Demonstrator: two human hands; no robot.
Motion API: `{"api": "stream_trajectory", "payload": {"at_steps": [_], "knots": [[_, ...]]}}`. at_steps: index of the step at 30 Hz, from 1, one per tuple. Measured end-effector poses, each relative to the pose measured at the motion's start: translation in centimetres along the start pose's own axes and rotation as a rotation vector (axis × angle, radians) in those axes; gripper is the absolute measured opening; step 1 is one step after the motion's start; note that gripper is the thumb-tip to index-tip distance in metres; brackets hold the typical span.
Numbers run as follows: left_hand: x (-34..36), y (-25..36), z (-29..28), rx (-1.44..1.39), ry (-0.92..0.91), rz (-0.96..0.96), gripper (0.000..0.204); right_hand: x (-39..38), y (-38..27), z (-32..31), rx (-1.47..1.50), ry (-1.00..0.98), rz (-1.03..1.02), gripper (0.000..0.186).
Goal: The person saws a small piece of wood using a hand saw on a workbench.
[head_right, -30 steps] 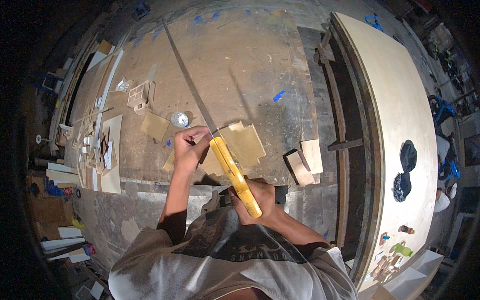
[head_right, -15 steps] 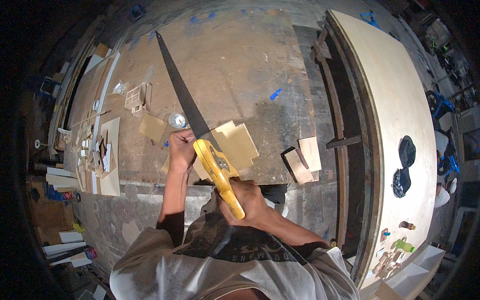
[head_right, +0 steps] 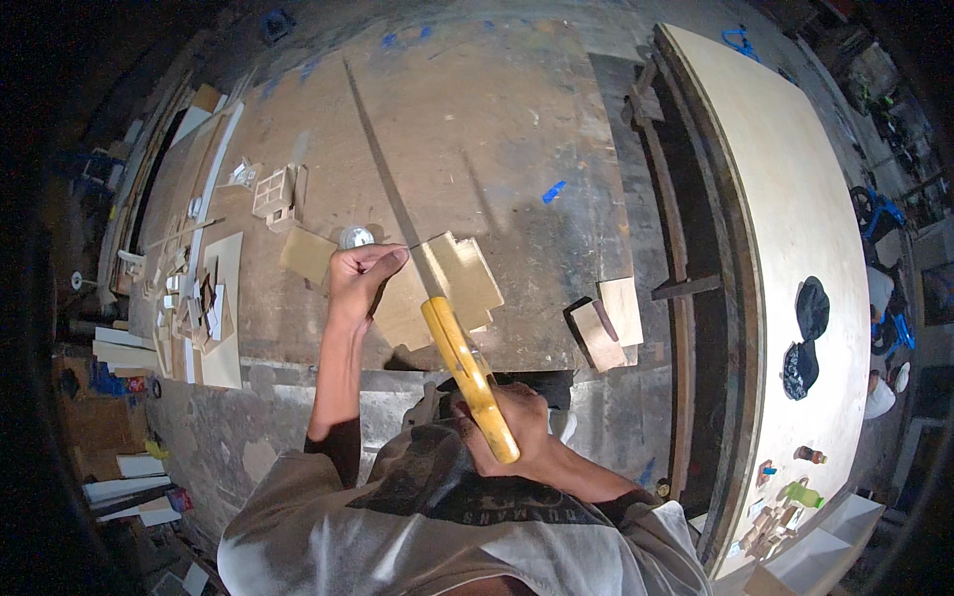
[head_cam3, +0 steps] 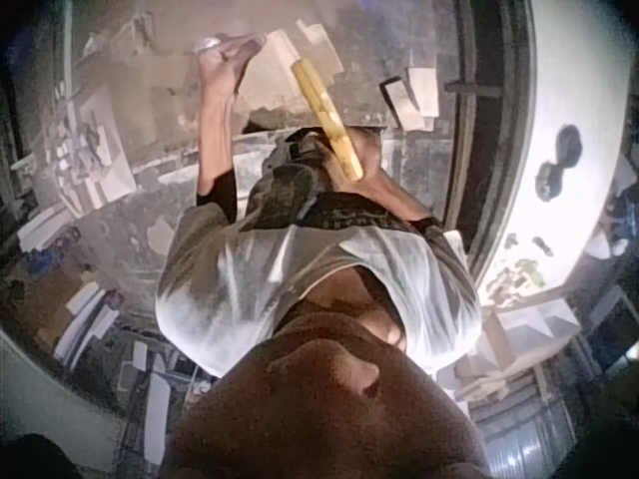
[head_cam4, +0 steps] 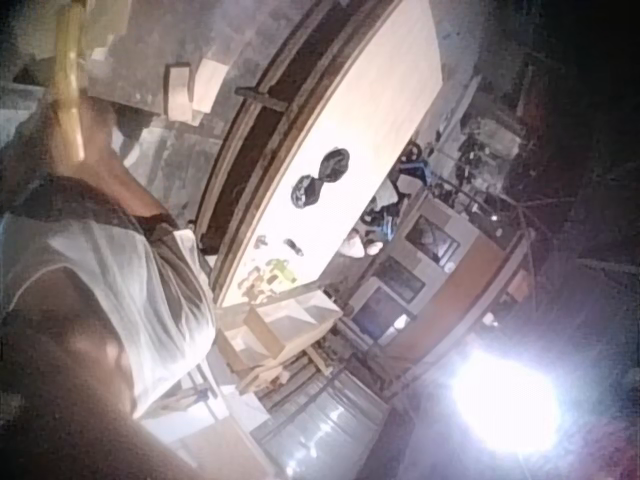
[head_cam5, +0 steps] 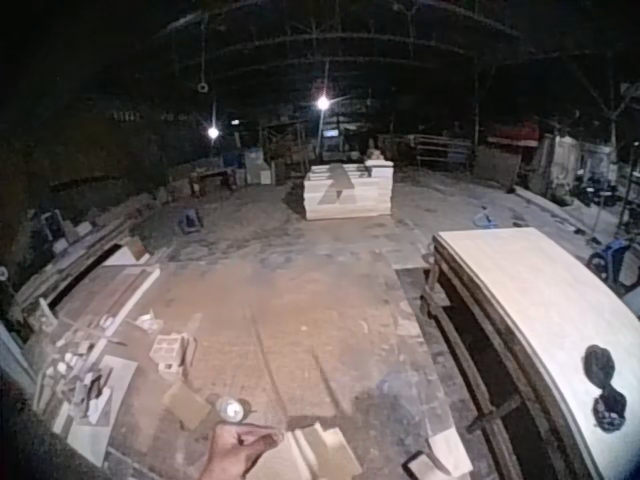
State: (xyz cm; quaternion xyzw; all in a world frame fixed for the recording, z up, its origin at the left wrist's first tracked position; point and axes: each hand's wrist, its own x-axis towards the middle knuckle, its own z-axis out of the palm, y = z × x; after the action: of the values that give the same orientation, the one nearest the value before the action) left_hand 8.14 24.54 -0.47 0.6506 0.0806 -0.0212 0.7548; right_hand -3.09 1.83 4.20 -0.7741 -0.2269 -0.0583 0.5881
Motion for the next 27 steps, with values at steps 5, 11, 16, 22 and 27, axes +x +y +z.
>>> {"api": "stream_trajectory", "payload": {"at_steps": [5,11,16,22,27], "knots": [[-0.8,1.1,1.3,0.109,0.028,0.154,0.012,0.2,0.3,-0.1,0.042,0.061,-0.038,0.008],[-1.0,1.0,1.6,0.115,-0.032,0.187,0.012,0.9,0.1,0.0,0.079,0.072,-0.104,0.007],[-0.7,1.0,2.1,0.083,-0.049,0.146,0.012,1.1,0.5,0.0,0.066,0.077,-0.159,0.008],[-0.3,0.7,2.2,0.068,-0.048,0.185,0.013,1.4,0.6,0.1,0.067,0.072,-0.134,0.008],[0.0,0.3,1.9,0.159,0.012,0.157,0.011,1.7,1.1,0.3,0.062,0.028,-0.182,0.010]]}}
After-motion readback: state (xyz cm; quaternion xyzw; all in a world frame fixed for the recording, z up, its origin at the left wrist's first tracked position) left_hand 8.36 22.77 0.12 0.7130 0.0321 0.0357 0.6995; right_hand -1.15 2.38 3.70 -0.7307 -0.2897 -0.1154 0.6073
